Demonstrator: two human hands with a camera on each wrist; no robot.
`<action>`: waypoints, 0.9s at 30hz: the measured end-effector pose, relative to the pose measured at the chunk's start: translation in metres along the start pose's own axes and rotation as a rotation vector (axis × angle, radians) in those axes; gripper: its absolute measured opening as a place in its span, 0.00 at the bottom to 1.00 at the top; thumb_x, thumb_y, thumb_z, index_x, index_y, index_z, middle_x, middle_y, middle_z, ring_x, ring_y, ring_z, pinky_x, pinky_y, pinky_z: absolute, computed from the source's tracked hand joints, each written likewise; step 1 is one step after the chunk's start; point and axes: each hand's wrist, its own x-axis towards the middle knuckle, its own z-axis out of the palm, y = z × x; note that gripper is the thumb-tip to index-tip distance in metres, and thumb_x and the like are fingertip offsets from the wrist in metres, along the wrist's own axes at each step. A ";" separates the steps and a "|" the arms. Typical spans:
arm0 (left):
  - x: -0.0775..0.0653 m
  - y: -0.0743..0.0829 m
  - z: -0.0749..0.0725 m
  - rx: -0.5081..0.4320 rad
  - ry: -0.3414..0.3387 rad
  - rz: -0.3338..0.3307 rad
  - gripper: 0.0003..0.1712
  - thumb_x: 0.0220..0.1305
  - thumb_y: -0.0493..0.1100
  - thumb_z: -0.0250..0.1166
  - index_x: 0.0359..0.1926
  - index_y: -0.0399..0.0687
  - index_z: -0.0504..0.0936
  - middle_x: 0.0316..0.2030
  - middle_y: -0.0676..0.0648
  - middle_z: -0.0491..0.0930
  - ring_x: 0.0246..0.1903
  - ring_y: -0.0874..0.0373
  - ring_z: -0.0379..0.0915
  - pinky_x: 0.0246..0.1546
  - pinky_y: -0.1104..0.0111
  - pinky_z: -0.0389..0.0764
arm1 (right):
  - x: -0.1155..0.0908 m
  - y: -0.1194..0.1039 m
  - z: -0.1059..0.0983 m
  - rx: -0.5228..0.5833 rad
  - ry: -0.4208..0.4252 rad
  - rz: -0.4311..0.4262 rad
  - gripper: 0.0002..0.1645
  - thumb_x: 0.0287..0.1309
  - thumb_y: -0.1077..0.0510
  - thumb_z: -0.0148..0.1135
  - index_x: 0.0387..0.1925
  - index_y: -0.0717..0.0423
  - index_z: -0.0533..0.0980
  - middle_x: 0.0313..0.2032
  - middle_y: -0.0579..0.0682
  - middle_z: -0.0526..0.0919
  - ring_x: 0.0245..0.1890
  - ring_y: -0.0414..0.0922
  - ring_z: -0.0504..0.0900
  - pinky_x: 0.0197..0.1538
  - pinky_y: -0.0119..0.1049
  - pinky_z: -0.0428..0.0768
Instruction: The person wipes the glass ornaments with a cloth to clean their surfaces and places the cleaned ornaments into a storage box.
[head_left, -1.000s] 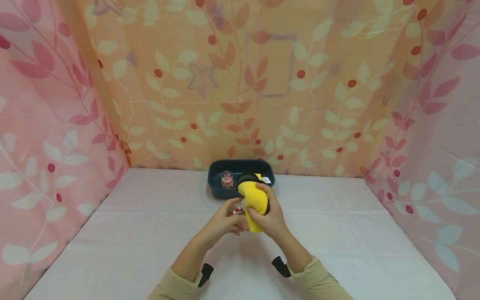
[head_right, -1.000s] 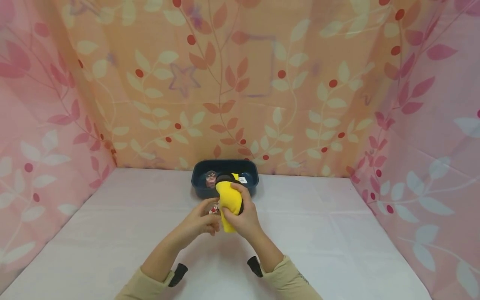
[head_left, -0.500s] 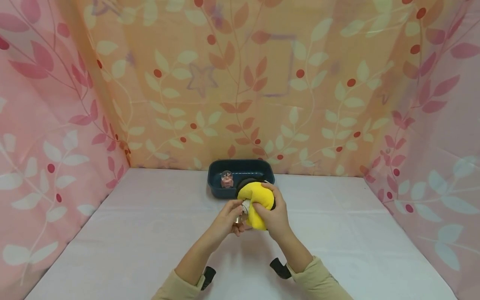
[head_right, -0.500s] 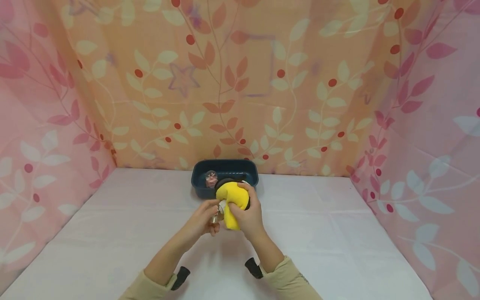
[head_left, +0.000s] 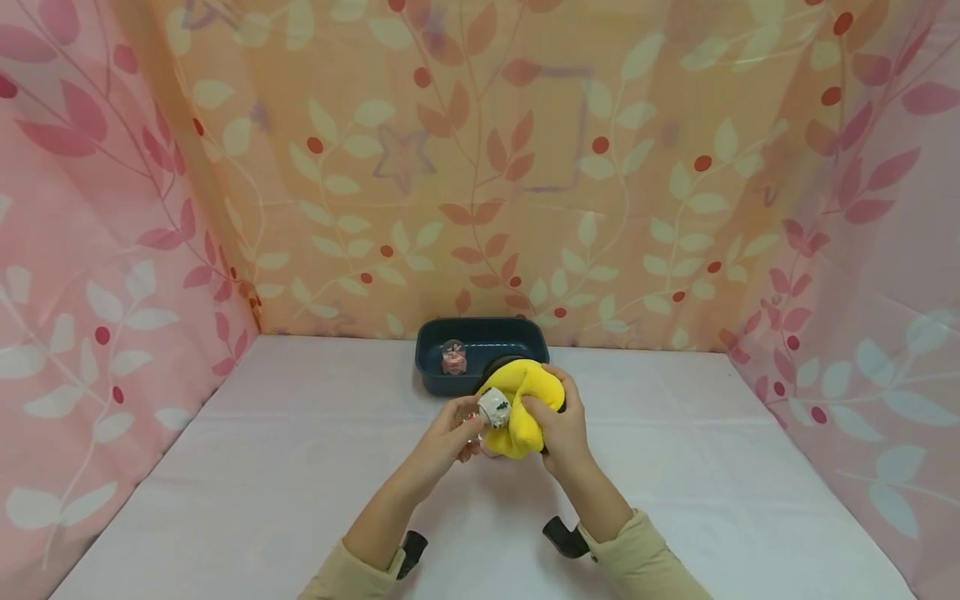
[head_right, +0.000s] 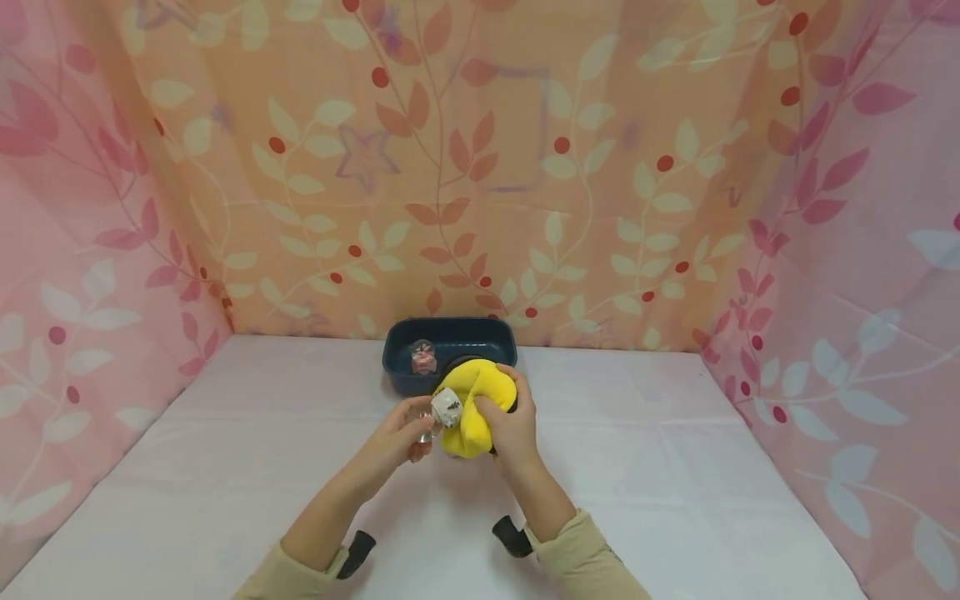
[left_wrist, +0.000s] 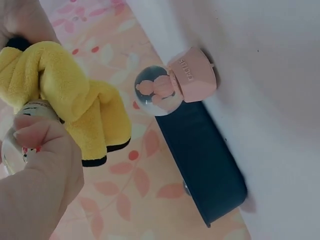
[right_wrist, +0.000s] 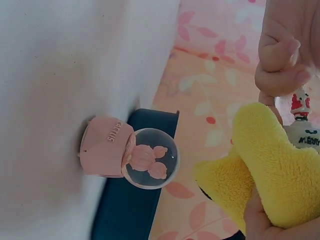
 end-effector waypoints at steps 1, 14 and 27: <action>0.000 0.001 0.000 -0.003 0.013 -0.014 0.30 0.71 0.46 0.56 0.66 0.33 0.60 0.41 0.42 0.71 0.29 0.57 0.68 0.31 0.70 0.69 | 0.000 0.001 -0.001 0.006 0.001 -0.002 0.33 0.59 0.69 0.58 0.65 0.54 0.61 0.51 0.55 0.66 0.46 0.50 0.70 0.45 0.36 0.78; 0.000 0.003 0.000 -0.147 -0.043 -0.076 0.31 0.72 0.49 0.54 0.68 0.39 0.56 0.46 0.41 0.71 0.32 0.57 0.69 0.33 0.72 0.69 | -0.003 0.002 0.000 -0.093 -0.033 -0.227 0.34 0.55 0.71 0.61 0.63 0.58 0.62 0.48 0.55 0.67 0.43 0.50 0.70 0.43 0.34 0.76; 0.000 0.005 0.011 -0.065 0.029 -0.023 0.29 0.76 0.49 0.47 0.67 0.34 0.53 0.50 0.40 0.64 0.30 0.56 0.65 0.29 0.71 0.66 | -0.006 -0.004 0.005 -0.335 -0.273 -0.346 0.40 0.53 0.67 0.65 0.66 0.51 0.60 0.51 0.60 0.67 0.42 0.53 0.70 0.42 0.42 0.75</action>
